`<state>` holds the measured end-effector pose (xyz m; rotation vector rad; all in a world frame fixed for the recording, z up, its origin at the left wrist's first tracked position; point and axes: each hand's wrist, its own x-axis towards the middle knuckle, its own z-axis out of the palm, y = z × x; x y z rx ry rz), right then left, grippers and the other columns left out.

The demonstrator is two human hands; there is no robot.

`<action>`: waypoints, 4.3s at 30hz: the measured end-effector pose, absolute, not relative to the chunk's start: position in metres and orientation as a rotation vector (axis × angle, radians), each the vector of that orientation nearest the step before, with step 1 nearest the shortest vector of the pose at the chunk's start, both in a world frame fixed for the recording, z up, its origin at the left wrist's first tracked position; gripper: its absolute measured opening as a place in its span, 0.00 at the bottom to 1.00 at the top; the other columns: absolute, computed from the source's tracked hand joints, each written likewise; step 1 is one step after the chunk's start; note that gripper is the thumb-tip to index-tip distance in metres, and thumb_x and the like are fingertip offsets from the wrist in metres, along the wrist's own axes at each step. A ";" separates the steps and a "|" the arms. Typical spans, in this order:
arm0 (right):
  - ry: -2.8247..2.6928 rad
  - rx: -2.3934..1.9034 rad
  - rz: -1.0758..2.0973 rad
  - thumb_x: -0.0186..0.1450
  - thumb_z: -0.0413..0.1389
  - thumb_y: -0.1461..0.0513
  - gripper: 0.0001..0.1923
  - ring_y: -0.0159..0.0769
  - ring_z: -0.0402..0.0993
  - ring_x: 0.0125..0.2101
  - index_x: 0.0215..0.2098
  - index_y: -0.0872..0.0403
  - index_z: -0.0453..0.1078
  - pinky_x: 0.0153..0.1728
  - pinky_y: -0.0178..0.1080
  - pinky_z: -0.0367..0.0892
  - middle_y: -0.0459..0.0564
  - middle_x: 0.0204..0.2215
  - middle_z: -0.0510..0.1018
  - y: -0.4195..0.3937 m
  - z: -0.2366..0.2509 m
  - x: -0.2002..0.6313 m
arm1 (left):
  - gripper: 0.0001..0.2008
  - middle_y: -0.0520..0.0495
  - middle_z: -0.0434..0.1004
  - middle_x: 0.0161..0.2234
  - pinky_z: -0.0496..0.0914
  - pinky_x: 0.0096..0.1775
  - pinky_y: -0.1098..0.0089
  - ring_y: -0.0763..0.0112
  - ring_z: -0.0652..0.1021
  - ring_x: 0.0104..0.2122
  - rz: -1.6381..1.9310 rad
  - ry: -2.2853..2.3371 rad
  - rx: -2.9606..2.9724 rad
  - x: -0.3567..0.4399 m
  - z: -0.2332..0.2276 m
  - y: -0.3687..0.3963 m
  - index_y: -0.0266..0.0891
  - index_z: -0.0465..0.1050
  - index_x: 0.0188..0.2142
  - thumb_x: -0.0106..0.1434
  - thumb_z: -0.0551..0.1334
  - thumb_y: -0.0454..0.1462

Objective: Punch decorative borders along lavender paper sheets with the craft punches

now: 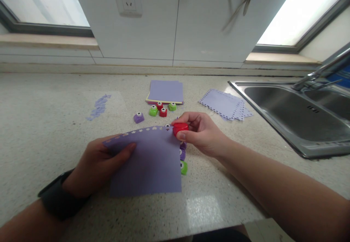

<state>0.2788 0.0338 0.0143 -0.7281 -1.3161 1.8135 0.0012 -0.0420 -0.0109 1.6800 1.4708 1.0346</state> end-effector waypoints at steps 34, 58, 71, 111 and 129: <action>-1.281 -0.686 1.769 0.57 0.72 0.57 0.15 0.30 0.77 0.31 0.36 0.57 0.77 0.37 0.35 0.73 0.48 0.30 0.80 0.049 0.010 0.287 | 0.15 0.46 0.80 0.28 0.73 0.26 0.70 0.65 0.76 0.25 0.996 1.479 1.510 0.004 -0.007 -0.041 0.41 0.80 0.28 0.62 0.68 0.49; -1.844 -1.252 1.047 0.69 0.60 0.52 0.15 0.38 0.77 0.38 0.42 0.55 0.79 0.44 0.44 0.68 0.54 0.39 0.83 0.073 0.007 0.303 | 0.22 0.39 0.84 0.42 0.76 0.36 0.67 0.62 0.82 0.34 1.230 1.286 1.000 0.011 -0.005 -0.033 0.35 0.80 0.48 0.59 0.73 0.47; -2.200 -1.678 0.384 0.74 0.48 0.49 0.22 0.43 0.74 0.35 0.37 0.51 0.80 0.35 0.43 0.61 0.56 0.36 0.82 0.086 0.003 0.315 | 0.21 0.38 0.81 0.50 0.75 0.51 0.64 0.61 0.82 0.46 1.453 1.028 0.840 0.014 -0.011 -0.022 0.35 0.79 0.51 0.60 0.74 0.40; -2.204 -1.504 0.566 0.70 0.55 0.54 0.14 0.36 0.74 0.32 0.36 0.52 0.78 0.34 0.41 0.62 0.50 0.32 0.81 0.087 0.004 0.314 | 0.21 0.41 0.79 0.54 0.76 0.50 0.66 0.66 0.80 0.47 1.562 0.878 0.675 0.008 -0.014 -0.014 0.37 0.77 0.54 0.62 0.73 0.37; -2.604 -1.000 0.547 0.70 0.59 0.50 0.18 0.40 0.74 0.46 0.53 0.50 0.76 0.48 0.42 0.68 0.51 0.48 0.80 0.083 0.004 0.322 | 0.16 0.39 0.80 0.51 0.79 0.45 0.66 0.65 0.82 0.43 1.632 0.926 0.582 0.007 -0.008 -0.014 0.33 0.78 0.49 0.61 0.71 0.32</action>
